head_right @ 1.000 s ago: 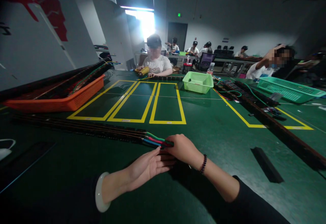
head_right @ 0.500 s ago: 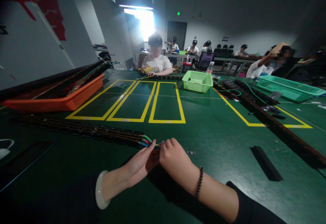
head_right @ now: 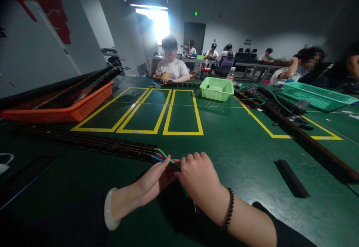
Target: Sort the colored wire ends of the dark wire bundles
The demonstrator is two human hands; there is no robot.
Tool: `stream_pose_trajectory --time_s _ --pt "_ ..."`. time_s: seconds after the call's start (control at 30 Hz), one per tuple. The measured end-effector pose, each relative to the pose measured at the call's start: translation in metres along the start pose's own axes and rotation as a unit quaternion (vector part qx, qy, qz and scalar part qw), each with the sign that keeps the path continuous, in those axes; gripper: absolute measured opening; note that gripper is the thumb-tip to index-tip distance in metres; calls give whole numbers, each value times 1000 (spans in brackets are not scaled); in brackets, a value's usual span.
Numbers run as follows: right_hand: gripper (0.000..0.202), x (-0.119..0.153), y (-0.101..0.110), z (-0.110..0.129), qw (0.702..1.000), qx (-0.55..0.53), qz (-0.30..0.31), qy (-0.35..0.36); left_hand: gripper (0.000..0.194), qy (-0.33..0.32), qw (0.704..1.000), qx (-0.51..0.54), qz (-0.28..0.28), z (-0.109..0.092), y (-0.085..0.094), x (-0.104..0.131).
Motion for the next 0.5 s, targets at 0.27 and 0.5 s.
stream_pose_trajectory --time_s 0.27,0.5 --pt "8 2 -15 -12 996 -37 74 14 22 7 999 -4 45 1 -4 1" --pt "23 -10 -8 -41 983 -134 125 -14 15 -24 999 10 41 -8 -11 7"
Point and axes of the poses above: each hand's wrist, its own x-axis away from the middle knuckle, its own y-axis out of the back of the hand, z = x × y, the point moved 5 cm from there along -x, towards the middle knuckle, and after that the axes turned 2 degrees about -x, right-handed, at the moved point
